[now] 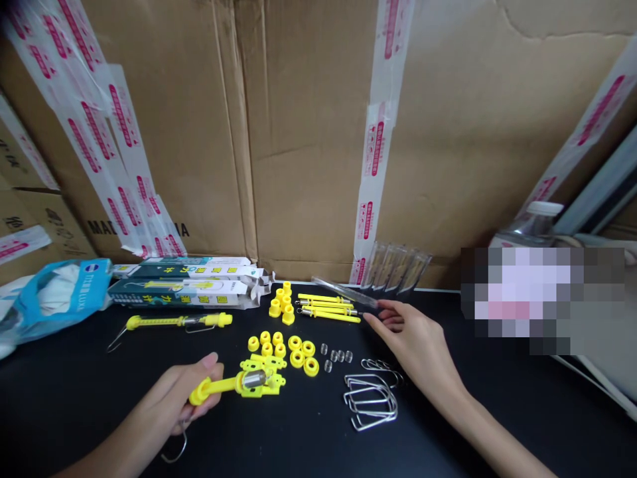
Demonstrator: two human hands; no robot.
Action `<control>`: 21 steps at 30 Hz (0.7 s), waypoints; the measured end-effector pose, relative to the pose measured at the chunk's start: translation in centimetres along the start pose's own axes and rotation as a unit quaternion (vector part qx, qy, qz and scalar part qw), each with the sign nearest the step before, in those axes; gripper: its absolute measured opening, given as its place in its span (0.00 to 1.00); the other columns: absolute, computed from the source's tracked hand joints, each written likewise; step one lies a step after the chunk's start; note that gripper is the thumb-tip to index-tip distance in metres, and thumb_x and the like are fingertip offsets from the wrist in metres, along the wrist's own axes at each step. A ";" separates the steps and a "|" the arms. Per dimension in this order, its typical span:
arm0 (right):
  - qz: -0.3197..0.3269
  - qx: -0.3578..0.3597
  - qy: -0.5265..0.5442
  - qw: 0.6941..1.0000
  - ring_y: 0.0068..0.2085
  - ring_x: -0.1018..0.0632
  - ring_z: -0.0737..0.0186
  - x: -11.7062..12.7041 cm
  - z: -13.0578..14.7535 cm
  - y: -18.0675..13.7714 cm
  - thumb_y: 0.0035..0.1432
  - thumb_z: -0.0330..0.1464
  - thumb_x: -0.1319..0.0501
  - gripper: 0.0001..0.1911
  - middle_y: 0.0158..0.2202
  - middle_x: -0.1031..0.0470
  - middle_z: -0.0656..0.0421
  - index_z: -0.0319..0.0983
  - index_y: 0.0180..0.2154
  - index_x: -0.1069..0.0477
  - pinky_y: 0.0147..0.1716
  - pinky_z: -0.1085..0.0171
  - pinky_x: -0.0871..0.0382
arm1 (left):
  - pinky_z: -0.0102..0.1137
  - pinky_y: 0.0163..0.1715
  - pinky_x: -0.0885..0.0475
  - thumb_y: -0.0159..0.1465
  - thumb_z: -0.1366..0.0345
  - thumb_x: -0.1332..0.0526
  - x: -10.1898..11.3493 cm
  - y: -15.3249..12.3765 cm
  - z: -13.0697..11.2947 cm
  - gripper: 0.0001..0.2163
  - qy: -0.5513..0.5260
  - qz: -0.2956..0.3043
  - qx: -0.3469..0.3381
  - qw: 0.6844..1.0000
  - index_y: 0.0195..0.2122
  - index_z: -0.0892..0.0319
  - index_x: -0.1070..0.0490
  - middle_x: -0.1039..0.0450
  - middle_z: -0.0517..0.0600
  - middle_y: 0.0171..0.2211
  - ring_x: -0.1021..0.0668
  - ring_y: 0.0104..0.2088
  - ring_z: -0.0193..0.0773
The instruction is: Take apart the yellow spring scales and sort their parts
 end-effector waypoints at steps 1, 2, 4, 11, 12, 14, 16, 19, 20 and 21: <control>0.001 0.005 -0.005 1.000 0.30 0.18 0.53 0.0 0.2 0.0 0.50 0.53 0.38 0.27 0.28 0.19 0.54 0.37 0.39 0.22 0.33 0.55 0.22 | 0.31 0.21 0.56 0.63 0.40 0.45 0.0 0.0 0.0 0.27 0.000 0.001 0.000 1.000 0.18 0.55 0.44 0.54 0.37 0.14 0.54 0.18 0.30; 0.002 0.010 -0.010 1.000 0.30 0.18 0.53 0.1 0.3 0.0 0.51 0.53 0.39 0.27 0.29 0.19 0.54 0.37 0.38 0.22 0.33 0.56 0.22 | 0.31 0.22 0.56 0.63 0.39 0.46 -0.1 0.0 0.0 0.27 0.001 0.002 0.000 1.000 0.18 0.55 0.44 0.54 0.37 0.14 0.54 0.19 0.30; 0.001 0.023 -0.021 1.000 0.30 0.18 0.53 0.1 0.5 0.0 0.53 0.55 0.41 0.28 0.29 0.19 0.54 0.37 0.39 0.21 0.33 0.56 0.22 | 0.31 0.22 0.56 0.62 0.38 0.46 -0.1 0.1 0.3 0.27 0.002 0.003 -0.006 1.000 0.17 0.55 0.44 0.55 0.38 0.14 0.53 0.19 0.31; -0.014 0.095 -0.077 0.992 0.30 0.21 0.57 -0.3 0.6 -0.1 0.62 0.58 0.50 0.35 0.33 0.23 0.53 0.36 0.47 0.24 0.33 0.57 0.24 | 0.31 0.22 0.51 0.61 0.35 0.50 -0.1 1.3 2.0 0.30 0.017 -0.011 -0.040 0.999 0.15 0.54 0.48 0.53 0.40 0.14 0.45 0.20 0.33; -0.010 0.110 -0.089 0.990 0.31 0.21 0.56 -0.4 0.6 -0.2 0.64 0.57 0.52 0.34 0.35 0.23 0.53 0.37 0.48 0.24 0.34 0.57 0.24 | 0.31 0.22 0.50 0.61 0.35 0.50 -0.1 1.4 2.2 0.30 0.016 -0.015 -0.044 0.999 0.15 0.54 0.48 0.53 0.41 0.14 0.44 0.20 0.33; 0.003 0.135 -0.112 0.984 0.34 0.20 0.54 -0.5 0.7 -0.3 0.67 0.54 0.55 0.33 0.38 0.24 0.52 0.39 0.51 0.24 0.36 0.56 0.25 | 0.31 0.23 0.48 0.62 0.36 0.49 -0.1 1.5 2.3 0.29 0.013 -0.019 -0.045 0.999 0.16 0.55 0.47 0.52 0.40 0.14 0.43 0.21 0.34; 0.017 0.152 -0.132 0.979 0.36 0.20 0.52 -0.7 0.7 -0.3 0.69 0.52 0.57 0.32 0.38 0.24 0.53 0.40 0.53 0.25 0.38 0.55 0.26 | 0.30 0.23 0.47 0.62 0.37 0.49 -0.1 1.5 2.4 0.28 0.013 -0.018 -0.047 0.999 0.16 0.55 0.46 0.52 0.40 0.14 0.41 0.22 0.34; 0.031 0.164 -0.147 0.975 0.33 0.20 0.54 -0.9 0.4 -0.2 0.71 0.49 0.57 0.30 0.34 0.25 0.54 0.40 0.54 0.26 0.36 0.56 0.26 | 0.30 0.23 0.47 0.62 0.36 0.49 -0.1 1.4 2.4 0.29 0.018 -0.016 -0.054 0.998 0.15 0.54 0.48 0.53 0.41 0.14 0.41 0.22 0.34; 0.031 0.166 -0.150 0.974 0.32 0.21 0.55 -1.0 0.4 -0.1 0.71 0.49 0.57 0.30 0.34 0.26 0.55 0.40 0.53 0.25 0.35 0.57 0.26 | 0.30 0.23 0.48 0.61 0.36 0.49 -0.1 1.3 2.5 0.29 0.019 -0.017 -0.054 0.998 0.15 0.54 0.48 0.53 0.41 0.14 0.41 0.21 0.34; 0.029 0.168 -0.152 0.974 0.31 0.21 0.56 -1.0 0.3 -0.1 0.71 0.49 0.56 0.29 0.34 0.26 0.55 0.39 0.52 0.25 0.34 0.58 0.26 | 0.30 0.23 0.48 0.61 0.35 0.49 -0.1 1.3 2.5 0.29 0.019 -0.019 -0.053 0.998 0.15 0.54 0.48 0.53 0.40 0.13 0.42 0.21 0.34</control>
Point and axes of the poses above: each hand's wrist, its own y-axis towards the middle knuckle, its own x-axis out of the back of the hand, z = x × y, the point moved 1 cm from there along y, towards the middle knuckle
